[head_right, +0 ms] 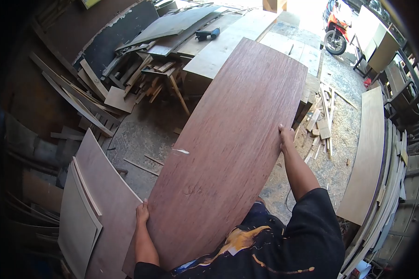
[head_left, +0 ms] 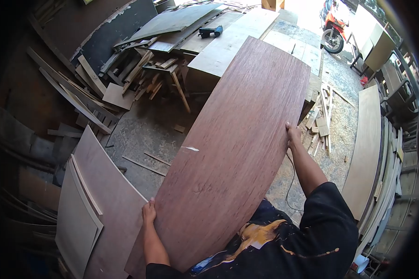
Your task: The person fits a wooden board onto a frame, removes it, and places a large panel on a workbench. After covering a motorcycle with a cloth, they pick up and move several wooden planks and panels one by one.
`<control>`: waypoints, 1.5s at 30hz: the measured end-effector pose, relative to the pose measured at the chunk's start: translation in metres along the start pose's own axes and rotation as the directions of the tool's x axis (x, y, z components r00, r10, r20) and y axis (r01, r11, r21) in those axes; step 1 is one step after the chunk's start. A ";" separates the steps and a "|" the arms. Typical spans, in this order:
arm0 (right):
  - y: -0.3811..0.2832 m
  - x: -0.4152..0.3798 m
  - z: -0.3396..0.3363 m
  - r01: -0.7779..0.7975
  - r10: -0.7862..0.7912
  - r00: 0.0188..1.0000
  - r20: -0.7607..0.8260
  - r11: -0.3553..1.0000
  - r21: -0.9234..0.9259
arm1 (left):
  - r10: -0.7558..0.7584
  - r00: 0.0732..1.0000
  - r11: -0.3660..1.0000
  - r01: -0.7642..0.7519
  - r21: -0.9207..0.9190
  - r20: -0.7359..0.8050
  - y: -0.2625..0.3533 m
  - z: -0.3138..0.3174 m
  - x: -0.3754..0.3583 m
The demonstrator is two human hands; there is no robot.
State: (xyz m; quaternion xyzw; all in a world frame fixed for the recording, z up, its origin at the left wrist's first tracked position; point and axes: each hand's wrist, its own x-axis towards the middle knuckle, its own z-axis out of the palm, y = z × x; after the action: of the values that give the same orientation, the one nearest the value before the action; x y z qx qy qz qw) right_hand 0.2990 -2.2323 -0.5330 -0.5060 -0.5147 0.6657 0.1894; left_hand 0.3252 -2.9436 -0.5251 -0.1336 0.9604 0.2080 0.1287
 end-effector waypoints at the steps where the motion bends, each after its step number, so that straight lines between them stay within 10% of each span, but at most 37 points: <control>1: -0.004 0.003 -0.004 0.000 0.000 1.000 0.007 1.000 0.001 | -0.011 1.000 1.000 0.010 0.023 0.025 0.001 0.009 0.008; 21: -0.012 0.027 0.008 0.108 -0.198 0.935 -0.294 0.949 -0.296 | -0.053 0.974 0.999 0.052 0.008 0.219 0.051 0.045 0.070; 34: -0.008 0.028 0.005 0.175 -0.198 0.974 -0.108 0.965 -0.195 | -0.075 0.956 0.996 0.084 -0.017 0.283 0.044 0.046 0.083; 36: -0.010 0.028 -0.002 0.146 -0.161 0.986 -0.034 0.953 -0.264 | 0.153 0.986 0.988 -0.151 -0.038 0.067 0.020 0.060 0.091; 38: -0.018 0.004 -0.013 0.051 -0.057 0.998 -0.011 0.948 -0.316 | 0.096 0.982 0.995 -0.097 0.004 -0.163 0.015 0.037 0.076; 40: 0.006 0.006 -0.035 0.070 -0.055 0.994 0.099 0.985 -0.158 | -0.191 0.947 0.931 0.091 -0.354 -0.260 -0.009 0.007 0.061; 45: 0.065 -0.058 -0.068 -0.135 0.194 0.919 0.343 0.973 -0.187 | -0.621 0.684 0.772 0.449 -0.450 -0.383 -0.131 -0.028 -0.052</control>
State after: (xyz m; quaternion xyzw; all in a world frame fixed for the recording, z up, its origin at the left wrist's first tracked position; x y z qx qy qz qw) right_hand 0.3992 -2.2695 -0.5593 -0.4308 -0.5479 0.7170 -0.0058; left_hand 0.4090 -3.0603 -0.5329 -0.4812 0.8282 0.2699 -0.0982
